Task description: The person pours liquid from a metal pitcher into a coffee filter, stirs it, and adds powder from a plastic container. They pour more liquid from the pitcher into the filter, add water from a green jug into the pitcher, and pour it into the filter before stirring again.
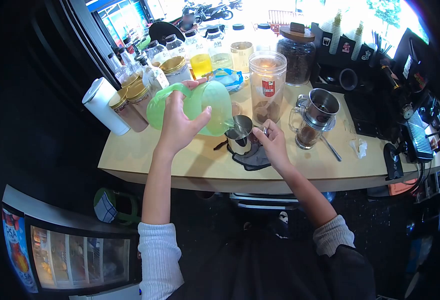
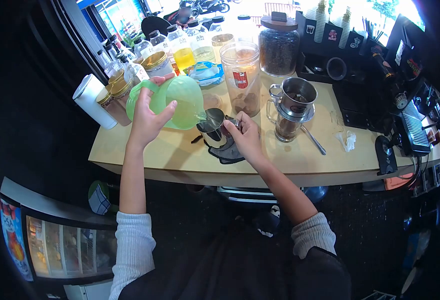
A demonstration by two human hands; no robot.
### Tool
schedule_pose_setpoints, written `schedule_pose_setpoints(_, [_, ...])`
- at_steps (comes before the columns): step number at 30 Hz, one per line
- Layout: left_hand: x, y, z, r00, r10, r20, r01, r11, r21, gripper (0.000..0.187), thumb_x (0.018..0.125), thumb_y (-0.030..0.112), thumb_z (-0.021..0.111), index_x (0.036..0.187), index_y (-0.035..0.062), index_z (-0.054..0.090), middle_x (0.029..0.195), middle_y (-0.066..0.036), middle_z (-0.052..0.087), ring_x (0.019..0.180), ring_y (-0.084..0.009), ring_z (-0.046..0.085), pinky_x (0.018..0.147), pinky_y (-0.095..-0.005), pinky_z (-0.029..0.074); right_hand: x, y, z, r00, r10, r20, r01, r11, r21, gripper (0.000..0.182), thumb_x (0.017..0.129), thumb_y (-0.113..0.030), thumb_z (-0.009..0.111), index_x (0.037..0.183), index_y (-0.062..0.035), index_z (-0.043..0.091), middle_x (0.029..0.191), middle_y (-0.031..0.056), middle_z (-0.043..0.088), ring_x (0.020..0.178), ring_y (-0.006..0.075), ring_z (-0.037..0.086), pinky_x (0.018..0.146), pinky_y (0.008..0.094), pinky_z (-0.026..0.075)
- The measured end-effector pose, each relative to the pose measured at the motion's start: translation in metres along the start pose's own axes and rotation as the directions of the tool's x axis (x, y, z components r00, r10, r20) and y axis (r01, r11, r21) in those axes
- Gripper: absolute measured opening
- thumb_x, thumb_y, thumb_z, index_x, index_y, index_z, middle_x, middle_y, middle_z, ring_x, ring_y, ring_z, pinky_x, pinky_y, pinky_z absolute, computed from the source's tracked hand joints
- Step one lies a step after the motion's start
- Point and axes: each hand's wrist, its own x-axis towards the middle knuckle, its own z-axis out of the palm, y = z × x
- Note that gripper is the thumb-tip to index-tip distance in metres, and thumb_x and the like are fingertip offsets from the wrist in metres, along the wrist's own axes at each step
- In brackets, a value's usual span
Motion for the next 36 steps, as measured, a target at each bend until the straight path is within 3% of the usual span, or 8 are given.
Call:
schedule_pose_setpoints(3, [0.0, 0.004, -0.002, 1.0, 0.022, 0.0, -0.022, 1.0, 0.02, 0.05, 0.074, 0.016, 0.068, 0.118, 0.0052, 0.046, 0.126, -0.008, 0.056, 0.114, -0.0263, 0.045, 0.102, -0.0397, 0.031, 0.001, 0.003, -0.001, 0.999, -0.034, 0.006, 0.034, 0.999, -0.002, 0.022, 0.091, -0.009, 0.059, 0.079, -0.0072, 0.042, 0.076, 0.0, 0.056, 0.071, 0.005, 0.056, 0.064, 0.0203, 0.045])
schedule_pose_setpoints(5, [0.0, 0.009, -0.004, 0.997, 0.035, 0.062, -0.039, 0.997, 0.066, 0.049, 0.078, -0.002, 0.061, 0.121, 0.0037, 0.039, 0.132, -0.014, 0.05, 0.123, -0.0216, 0.046, 0.104, -0.0362, 0.037, 0.001, 0.004, -0.002, 0.999, -0.041, 0.014, 0.041, 0.999, 0.002, 0.022, 0.091, -0.009, 0.059, 0.079, -0.0073, 0.042, 0.076, 0.0, 0.055, 0.071, 0.0049, 0.055, 0.063, 0.0208, 0.044])
schedule_pose_setpoints(6, [0.0, 0.008, -0.004, 0.997, 0.034, 0.063, -0.038, 0.997, 0.066, 0.049, 0.078, -0.002, 0.061, 0.121, 0.0037, 0.039, 0.132, -0.014, 0.05, 0.123, -0.0216, 0.046, 0.104, -0.0362, 0.037, 0.001, 0.005, -0.002, 0.999, -0.04, 0.013, 0.04, 0.999, 0.002, 0.022, 0.091, -0.009, 0.059, 0.079, -0.0073, 0.042, 0.076, 0.0, 0.055, 0.071, 0.0049, 0.055, 0.063, 0.0208, 0.044])
schedule_pose_setpoints(8, [0.001, 0.006, -0.004, 1.0, 0.008, -0.011, -0.007, 0.998, 0.065, 0.052, 0.073, 0.016, 0.069, 0.119, 0.0062, 0.046, 0.126, -0.006, 0.055, 0.113, -0.0257, 0.045, 0.101, -0.0398, 0.032, 0.002, 0.008, -0.004, 0.999, -0.041, 0.016, 0.041, 0.999, 0.004, 0.022, 0.091, -0.009, 0.059, 0.078, -0.0074, 0.042, 0.075, 0.0, 0.055, 0.07, 0.0052, 0.055, 0.062, 0.0211, 0.043])
schedule_pose_setpoints(24, [0.004, 0.012, -0.009, 0.998, 0.053, -0.042, -0.052, 0.998, 0.04, 0.051, 0.074, 0.012, 0.068, 0.119, 0.0061, 0.045, 0.127, -0.007, 0.056, 0.117, -0.0256, 0.046, 0.104, -0.0393, 0.032, 0.002, 0.002, -0.003, 0.999, -0.031, 0.028, 0.032, 0.999, -0.018, 0.022, 0.092, -0.009, 0.059, 0.078, -0.007, 0.042, 0.077, 0.0017, 0.058, 0.073, 0.0073, 0.059, 0.063, 0.0219, 0.046])
schedule_pose_setpoints(29, [0.0, 0.011, -0.006, 0.999, 0.015, -0.048, -0.021, 0.992, -0.127, 0.047, 0.079, -0.001, 0.061, 0.122, 0.001, 0.04, 0.131, -0.015, 0.05, 0.122, -0.0218, 0.046, 0.104, -0.0363, 0.037, 0.002, 0.004, -0.004, 0.999, -0.043, 0.032, 0.043, 0.999, -0.013, 0.022, 0.091, -0.008, 0.059, 0.078, -0.0069, 0.042, 0.075, -0.0005, 0.054, 0.072, 0.0061, 0.057, 0.064, 0.0213, 0.046])
schedule_pose_setpoints(36, [-0.004, -0.003, -0.002, 0.988, -0.068, -0.138, 0.029, 0.965, -0.262, 0.046, 0.08, 0.002, 0.063, 0.12, -0.0015, 0.04, 0.129, -0.016, 0.051, 0.117, -0.0203, 0.049, 0.101, -0.0348, 0.041, 0.001, 0.004, -0.003, 0.999, -0.032, 0.019, 0.032, 0.999, 0.022, 0.023, 0.091, -0.008, 0.059, 0.078, -0.0068, 0.041, 0.073, -0.0019, 0.05, 0.071, 0.0051, 0.055, 0.063, 0.0212, 0.045])
